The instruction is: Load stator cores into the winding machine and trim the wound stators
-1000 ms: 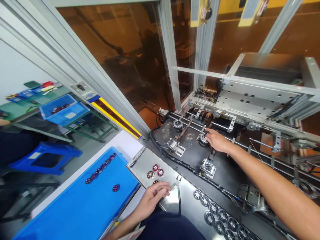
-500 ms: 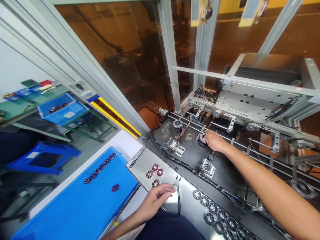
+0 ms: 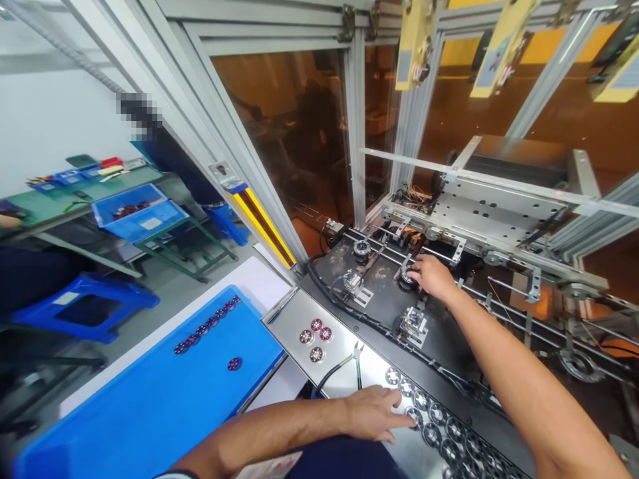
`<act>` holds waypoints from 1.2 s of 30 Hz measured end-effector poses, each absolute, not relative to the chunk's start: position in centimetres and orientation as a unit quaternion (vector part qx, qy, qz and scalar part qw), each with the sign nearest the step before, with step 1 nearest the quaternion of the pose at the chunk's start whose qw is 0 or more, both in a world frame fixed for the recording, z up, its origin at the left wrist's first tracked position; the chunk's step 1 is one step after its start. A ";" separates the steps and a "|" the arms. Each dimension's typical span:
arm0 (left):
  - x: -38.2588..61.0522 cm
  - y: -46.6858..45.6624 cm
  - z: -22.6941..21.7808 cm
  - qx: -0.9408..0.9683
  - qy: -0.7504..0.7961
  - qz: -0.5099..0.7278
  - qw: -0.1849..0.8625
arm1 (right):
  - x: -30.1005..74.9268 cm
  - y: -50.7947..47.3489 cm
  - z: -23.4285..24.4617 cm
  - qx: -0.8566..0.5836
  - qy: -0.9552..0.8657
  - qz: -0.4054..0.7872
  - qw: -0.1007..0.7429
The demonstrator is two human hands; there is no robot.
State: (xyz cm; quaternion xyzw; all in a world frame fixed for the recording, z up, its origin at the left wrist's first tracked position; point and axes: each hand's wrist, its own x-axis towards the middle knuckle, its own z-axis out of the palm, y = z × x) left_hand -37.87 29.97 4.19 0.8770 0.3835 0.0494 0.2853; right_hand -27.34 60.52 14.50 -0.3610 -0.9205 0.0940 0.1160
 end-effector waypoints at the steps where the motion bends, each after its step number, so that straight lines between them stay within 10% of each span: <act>1: -38.0 29.7 4.1 0.872 0.391 0.060 0.289 | -26.9 59.6 15.5 -0.363 -0.916 0.078 0.155; 8: -39.3 28.8 3.7 0.787 0.448 0.165 0.392 | -20.9 45.0 22.1 -0.293 -0.885 0.000 0.360; 15: -41.8 27.7 9.9 0.631 0.461 0.333 0.528 | -18.7 32.5 17.3 -0.240 -0.925 0.164 0.244; 25: -40.5 25.9 14.9 0.420 0.359 0.504 0.663 | -21.8 29.4 19.0 -0.266 -0.838 0.204 0.430; 36: -42.6 25.1 16.3 0.691 0.372 0.313 0.535 | -18.4 30.2 18.3 -0.263 -0.784 0.554 0.094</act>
